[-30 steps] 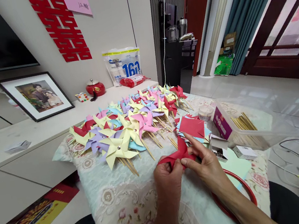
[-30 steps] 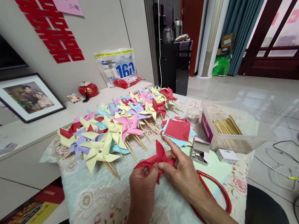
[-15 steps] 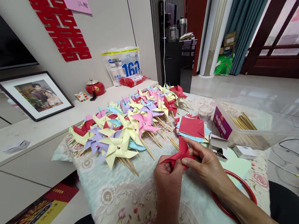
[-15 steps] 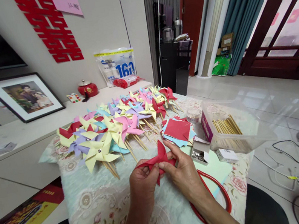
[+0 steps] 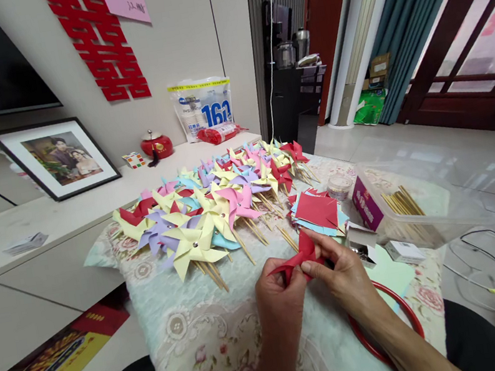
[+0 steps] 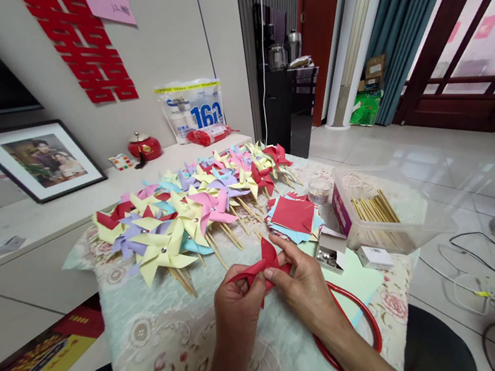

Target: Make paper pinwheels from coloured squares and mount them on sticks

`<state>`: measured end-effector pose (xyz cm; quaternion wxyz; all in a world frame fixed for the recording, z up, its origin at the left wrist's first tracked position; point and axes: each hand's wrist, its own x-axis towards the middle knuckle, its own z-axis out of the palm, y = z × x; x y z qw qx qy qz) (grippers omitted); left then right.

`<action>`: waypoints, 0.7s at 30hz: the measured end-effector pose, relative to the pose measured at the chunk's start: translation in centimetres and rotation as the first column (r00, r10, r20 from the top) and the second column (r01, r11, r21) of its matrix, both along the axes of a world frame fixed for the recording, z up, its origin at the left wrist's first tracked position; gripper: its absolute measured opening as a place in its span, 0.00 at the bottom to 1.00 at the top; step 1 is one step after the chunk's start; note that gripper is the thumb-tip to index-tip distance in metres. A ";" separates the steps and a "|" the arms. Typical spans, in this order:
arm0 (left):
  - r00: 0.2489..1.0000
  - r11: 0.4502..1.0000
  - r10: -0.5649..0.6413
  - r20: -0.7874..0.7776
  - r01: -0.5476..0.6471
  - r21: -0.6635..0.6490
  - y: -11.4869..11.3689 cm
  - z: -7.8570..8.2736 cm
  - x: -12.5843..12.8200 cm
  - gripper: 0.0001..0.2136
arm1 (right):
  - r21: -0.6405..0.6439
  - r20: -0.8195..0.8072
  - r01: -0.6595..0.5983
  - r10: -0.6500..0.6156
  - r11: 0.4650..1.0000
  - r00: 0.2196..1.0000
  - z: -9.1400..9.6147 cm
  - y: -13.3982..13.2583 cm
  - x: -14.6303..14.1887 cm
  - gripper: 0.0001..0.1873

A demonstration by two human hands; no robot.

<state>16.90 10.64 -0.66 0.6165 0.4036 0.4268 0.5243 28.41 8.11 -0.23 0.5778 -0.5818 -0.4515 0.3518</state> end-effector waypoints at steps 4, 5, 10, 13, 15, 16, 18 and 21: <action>1.000 1.000 -0.010 0.024 0.010 -0.017 0.0 0.0 0.1 0.09 | 0.006 0.018 0.007 -0.007 1.000 1.000 -0.1 0.1 0.1 0.30; 1.000 1.000 -0.011 0.027 0.011 -0.023 0.0 0.0 0.1 0.09 | 0.005 0.026 0.006 -0.006 1.000 1.000 -0.1 0.1 0.1 0.30; 1.000 0.999 -0.020 0.001 0.020 -0.031 -0.1 0.4 0.0 0.08 | -0.012 0.055 0.011 -0.010 1.000 0.998 0.2 0.0 0.0 0.27; 1.000 0.999 -0.014 -0.005 0.014 -0.046 -0.2 0.6 0.0 0.08 | -0.008 0.051 0.016 -0.015 1.000 0.999 0.3 0.0 -0.1 0.26; 1.000 0.998 -0.022 0.002 0.022 -0.056 -0.2 0.4 0.0 0.09 | -0.012 0.037 0.003 -0.002 1.000 0.999 0.4 0.0 -0.1 0.26; 1.000 0.998 -0.030 0.007 0.030 -0.057 -0.1 0.2 0.1 0.09 | -0.013 0.027 -0.009 0.010 1.000 1.000 0.4 0.0 -0.1 0.26; 0.998 0.997 -0.050 0.032 0.051 -0.055 0.1 -0.3 0.1 0.10 | -0.012 0.000 -0.036 0.036 0.999 0.999 0.5 0.0 -0.1 0.26; 0.992 0.994 -0.094 0.083 0.098 -0.048 0.4 -1.4 0.1 0.10 | -0.014 -0.040 -0.064 0.063 0.998 0.997 0.6 0.0 -0.1 0.24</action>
